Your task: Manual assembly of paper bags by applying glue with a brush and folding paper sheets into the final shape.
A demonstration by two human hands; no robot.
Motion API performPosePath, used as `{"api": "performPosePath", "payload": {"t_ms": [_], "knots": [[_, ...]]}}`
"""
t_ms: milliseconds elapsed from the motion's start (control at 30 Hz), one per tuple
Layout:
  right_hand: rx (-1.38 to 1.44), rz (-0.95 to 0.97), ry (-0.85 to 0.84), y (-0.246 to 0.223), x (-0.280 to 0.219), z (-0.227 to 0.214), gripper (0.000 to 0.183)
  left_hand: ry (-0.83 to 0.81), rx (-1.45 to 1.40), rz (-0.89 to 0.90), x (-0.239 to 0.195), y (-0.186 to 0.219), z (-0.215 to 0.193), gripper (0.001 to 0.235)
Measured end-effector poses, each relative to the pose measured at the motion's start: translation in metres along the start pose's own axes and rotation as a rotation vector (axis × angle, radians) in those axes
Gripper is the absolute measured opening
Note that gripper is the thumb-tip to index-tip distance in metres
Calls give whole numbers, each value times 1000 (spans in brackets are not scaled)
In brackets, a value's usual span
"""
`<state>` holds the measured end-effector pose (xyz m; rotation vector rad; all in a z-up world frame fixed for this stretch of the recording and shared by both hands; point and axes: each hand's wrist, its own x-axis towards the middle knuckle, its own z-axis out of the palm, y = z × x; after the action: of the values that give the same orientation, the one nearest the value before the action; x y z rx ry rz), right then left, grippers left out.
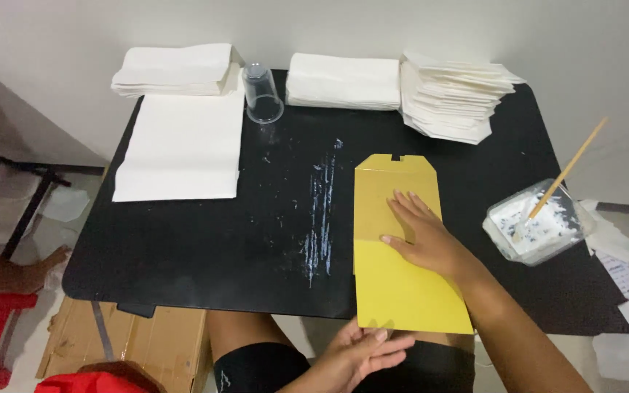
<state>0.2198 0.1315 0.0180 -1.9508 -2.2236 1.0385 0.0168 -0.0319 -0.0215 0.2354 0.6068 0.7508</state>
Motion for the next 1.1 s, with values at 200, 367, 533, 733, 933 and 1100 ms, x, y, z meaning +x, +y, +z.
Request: {"api": "performPosePath", "payload": {"t_ms": [200,367,533,733,933,1100], "knots": [[-114,-91,110,-10,18,12,84,-269,893,-354,-39,74,-5,79],[-173,-5,170,-23,19,17,81,506,1302,221,-57,146,2,32],[-67,-122,296,-25,8,20,74,869,2080,867,-7,242,-103,69],[17,-127,369,-17,11,24,71,785,2331,735,2,307,-130,77],[-83,-150,361,-4,26,29,69,644,2179,836,-11,318,-115,39],[-123,-153,374,-3,28,30,68,620,1787,822,-9,321,-104,26]]}}
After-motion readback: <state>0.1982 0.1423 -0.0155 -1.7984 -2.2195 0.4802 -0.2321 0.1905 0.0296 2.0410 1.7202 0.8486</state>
